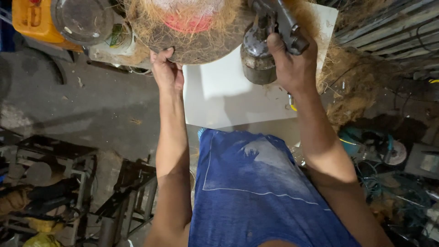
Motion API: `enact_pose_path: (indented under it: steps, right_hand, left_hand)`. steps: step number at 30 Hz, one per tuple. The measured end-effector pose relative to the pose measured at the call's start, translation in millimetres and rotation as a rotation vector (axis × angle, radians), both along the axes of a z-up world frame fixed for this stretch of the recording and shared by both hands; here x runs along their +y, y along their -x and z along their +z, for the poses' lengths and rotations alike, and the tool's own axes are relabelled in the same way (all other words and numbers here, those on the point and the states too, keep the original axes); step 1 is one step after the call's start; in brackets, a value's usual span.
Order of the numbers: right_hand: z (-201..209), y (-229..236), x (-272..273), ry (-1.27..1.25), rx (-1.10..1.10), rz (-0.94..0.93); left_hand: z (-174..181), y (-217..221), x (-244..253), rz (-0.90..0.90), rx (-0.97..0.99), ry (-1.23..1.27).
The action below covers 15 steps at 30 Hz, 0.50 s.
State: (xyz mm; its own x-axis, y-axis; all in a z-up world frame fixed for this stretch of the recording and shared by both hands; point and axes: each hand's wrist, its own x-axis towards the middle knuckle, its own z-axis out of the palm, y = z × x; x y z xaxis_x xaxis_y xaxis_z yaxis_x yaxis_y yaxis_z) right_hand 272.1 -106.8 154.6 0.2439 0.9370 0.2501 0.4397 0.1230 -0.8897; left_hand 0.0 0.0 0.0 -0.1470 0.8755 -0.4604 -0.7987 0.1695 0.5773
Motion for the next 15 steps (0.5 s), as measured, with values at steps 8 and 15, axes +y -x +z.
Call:
enact_pose_path:
  steps: [8,15]
  right_hand:
    - [-4.7,-7.2,-4.8,0.166,-0.054,-0.001]
    - [-8.7,-10.8,-4.4,0.201,-0.098,0.055]
  left_hand:
    - [-5.4,3.9,6.6,0.006,0.08,0.16]
    - [-20.0,12.1,8.0,0.02,0.014,0.05]
